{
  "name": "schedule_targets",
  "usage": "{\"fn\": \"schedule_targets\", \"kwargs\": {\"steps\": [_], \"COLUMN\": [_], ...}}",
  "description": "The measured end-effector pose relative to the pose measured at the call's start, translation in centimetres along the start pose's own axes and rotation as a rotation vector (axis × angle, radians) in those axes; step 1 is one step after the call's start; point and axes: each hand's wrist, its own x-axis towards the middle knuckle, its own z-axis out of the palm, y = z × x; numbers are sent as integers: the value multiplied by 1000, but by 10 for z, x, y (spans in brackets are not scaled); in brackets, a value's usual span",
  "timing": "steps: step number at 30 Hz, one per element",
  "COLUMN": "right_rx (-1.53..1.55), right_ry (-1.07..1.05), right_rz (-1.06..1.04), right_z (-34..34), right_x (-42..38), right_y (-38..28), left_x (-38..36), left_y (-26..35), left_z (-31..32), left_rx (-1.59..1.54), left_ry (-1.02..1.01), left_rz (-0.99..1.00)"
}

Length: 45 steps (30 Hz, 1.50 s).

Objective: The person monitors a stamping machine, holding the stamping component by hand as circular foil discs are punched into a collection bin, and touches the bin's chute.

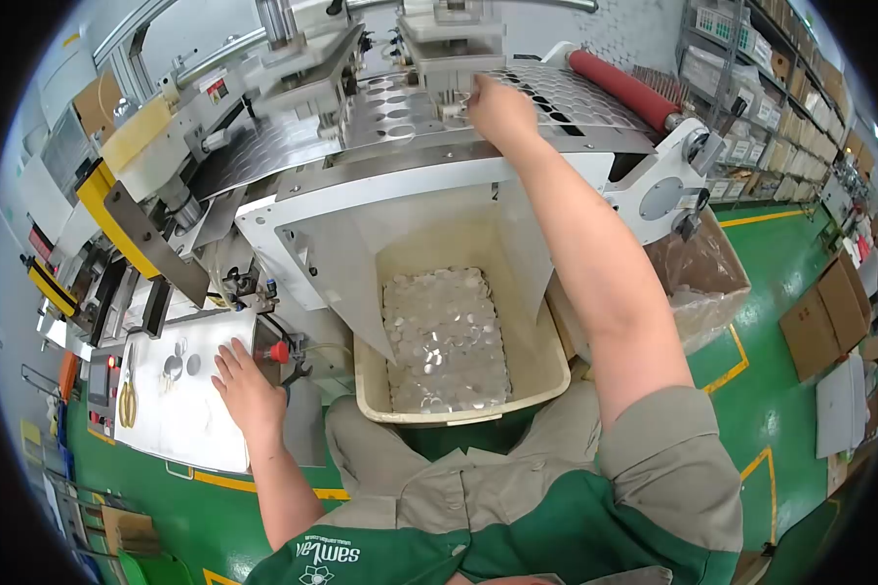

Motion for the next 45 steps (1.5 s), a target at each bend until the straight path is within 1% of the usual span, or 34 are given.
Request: {"fn": "schedule_targets", "kwargs": {"steps": [1, 4, 5, 8, 10, 11, 13, 14, 16, 17, 19, 20, 22, 23, 24, 26, 27, 28, 29, 30, 31, 32, 33, 34, 35, 36, 37, 38, 39, 40, 41, 43, 44, 45], "right_rx": [-6, -20, -75, -74, -74, -33, -109, -106, -81, -66, -119, -112, -57, -51, -84, -98, -63, -33, -29, -89, -75, -73, -97, -32, -41, -278, -213, -166, -69, -64, -110, -45, -47, -7], "right_ry": [-57, -88, -30, -160, -134, -55, -124, -106, -50, -151, -154, -132, -61, -41, -60, -106, -7, 66, 36, -185, -154, -138, -117, -37, -84, -178, -180, -191, -20, -57, 22, -78, -70, 9], "right_rz": [13, 36, -16, 4, 50, 54, -52, -11, 12, 54, -21, 23, 18, 22, -50, 27, -12, -3, -4, 48, -9, 14, 17, 37, 25, -152, -35, 32, -22, -6, -66, -33, -24, -13], "right_z": [1, 4, 5, 10, -6, -5, 7, 11, -5, -17, -3, 0, -4, -6, -3, 2, 1, 1, 1, 0, 6, 9, -3, 0, 4, 13, 16, -2, 9, 6, 20, 23, 19, 17], "right_x": [-3, 3, 5, 4, 3, 1, -2, 4, 2, -2, -5, 0, 1, -1, -4, 3, 3, 2, 1, 4, 4, 9, 4, 2, -1, 0, 4, 0, 1, 0, 0, 4, 4, 6], "right_y": [1, 2, 5, 9, -1, -3, 6, 9, -3, -9, -4, 0, -3, -5, -1, 3, 2, 2, 2, 3, 4, 8, -1, 0, 0, 6, 3, -7, -1, -2, 3, 5, 8, 7], "left_x": [0, -1, -1, -2, -1, -1, -1, -1, 0, -1, -1, -1, 0, 0, 0, 0, 0, 0, 0, 0, 0, 3, 1, 2, 7, 11, 5, 23, 15, 13, 15, -10, -18, -14], "left_y": [1, 1, 0, 2, -1, -1, 1, 1, 1, 2, 1, 2, 1, 2, 3, 2, 2, 1, 1, 2, 1, -10, -2, -9, -26, -32, -19, -43, -33, -21, -26, -1, 7, 3], "left_z": [0, -1, -1, -4, 0, 2, -4, -3, -2, -4, -1, -3, -1, -3, -3, -2, -3, -2, -3, -5, -4, 16, 2, 11, 39, 49, 27, 57, 53, 32, 42, -2, -18, -14], "left_rx": [11, -7, -6, 7, 5, 5, 4, 6, 10, 5, -1, -4, 4, -4, -5, -7, 1, 9, 7, 4, 18, 43, 60, 44, -34, -27, 40, 2, 102, 211, 234, 385, 397, 401], "left_ry": [6, -5, -4, -9, 11, 5, -24, -20, -9, -13, 3, -10, 13, -16, -18, -16, -16, -19, -19, -20, -16, 36, 21, 33, 162, 184, 125, 130, 146, -35, 51, 149, 130, 133], "left_rz": [1, 0, 1, 2, 14, 11, 2, 2, 0, -2, 10, -3, 3, -12, -14, -16, -12, -7, -7, -4, 9, 43, 39, 66, 140, 137, 133, 177, 116, 44, 83, 149, 168, 168]}}
